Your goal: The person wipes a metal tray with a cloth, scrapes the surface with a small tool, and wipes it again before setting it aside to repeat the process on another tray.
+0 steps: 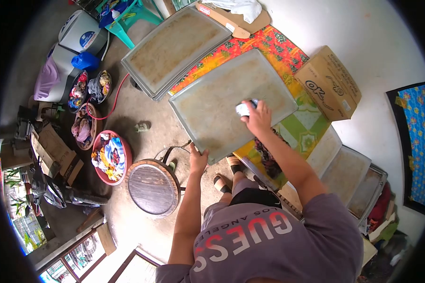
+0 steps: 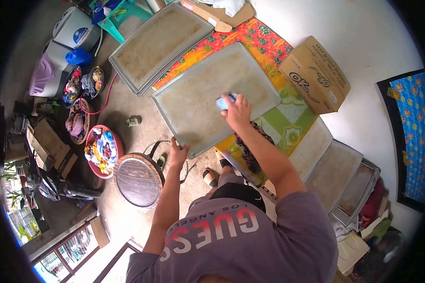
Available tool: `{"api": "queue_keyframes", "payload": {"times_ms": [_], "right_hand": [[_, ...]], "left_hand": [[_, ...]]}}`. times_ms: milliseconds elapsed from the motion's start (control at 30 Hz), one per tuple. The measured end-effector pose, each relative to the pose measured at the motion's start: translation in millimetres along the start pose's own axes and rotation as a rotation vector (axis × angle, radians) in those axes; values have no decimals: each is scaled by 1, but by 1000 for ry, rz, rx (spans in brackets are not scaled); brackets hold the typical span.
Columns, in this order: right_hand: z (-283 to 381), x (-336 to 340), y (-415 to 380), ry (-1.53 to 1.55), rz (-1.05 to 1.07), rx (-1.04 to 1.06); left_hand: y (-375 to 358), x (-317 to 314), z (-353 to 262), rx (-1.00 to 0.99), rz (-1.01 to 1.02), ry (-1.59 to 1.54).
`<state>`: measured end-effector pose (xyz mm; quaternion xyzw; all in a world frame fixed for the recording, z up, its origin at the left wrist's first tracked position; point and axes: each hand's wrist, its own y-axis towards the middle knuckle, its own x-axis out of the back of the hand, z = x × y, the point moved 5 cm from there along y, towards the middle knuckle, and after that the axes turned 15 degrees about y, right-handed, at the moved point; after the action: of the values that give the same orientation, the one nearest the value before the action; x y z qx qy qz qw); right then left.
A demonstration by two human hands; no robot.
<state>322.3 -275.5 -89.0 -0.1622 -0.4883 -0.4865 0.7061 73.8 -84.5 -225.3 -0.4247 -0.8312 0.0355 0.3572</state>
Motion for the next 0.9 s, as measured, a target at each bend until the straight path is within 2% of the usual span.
{"api": "queue_keyframes", "payload": {"times_ms": [67,100,167,200,233,300,333,367,433,500,600,633,733,767,867,900], "right_hand": [[-28,9,26,-15,-12,-156],[-45,18,36,-57,-93,-241],[-30,-6,24,115,53,-230],[-16,-19,12,197,127,-223],[13,-35,-10,72,135,-28],[35,-34,-21,142,224,-31],[44,-34,-16,181,266,-26],[31,-30,0,232,278,-152],[0,-14,40,170,88,-238],[-22,-7,78,-14,-63,-223],[-8,-29,97,-29,24,-170],[6,-49,89,115,198,-148],[60,-56,51,88,275,162],[43,-57,63,87,156,95],[27,-50,81,25,107,35],[41,-55,67,9,151,184]], "left_hand": [[-8,8,-21,90,64,-27],[-13,13,-30,135,95,-43],[0,-1,4,1,-37,80],[-1,-3,6,18,-26,80],[-3,-5,7,35,-14,80],[-15,15,-33,221,146,-36],[-9,16,-34,191,127,-20],[-7,14,-29,166,107,-3],[-8,8,-15,129,83,38],[-9,5,-15,93,74,-45],[-3,0,-4,31,70,-74],[0,-3,1,9,73,-67],[2,-9,11,-25,50,-81],[0,-9,9,0,58,-56],[-3,-3,6,36,42,18],[0,-5,8,20,19,39]]}}
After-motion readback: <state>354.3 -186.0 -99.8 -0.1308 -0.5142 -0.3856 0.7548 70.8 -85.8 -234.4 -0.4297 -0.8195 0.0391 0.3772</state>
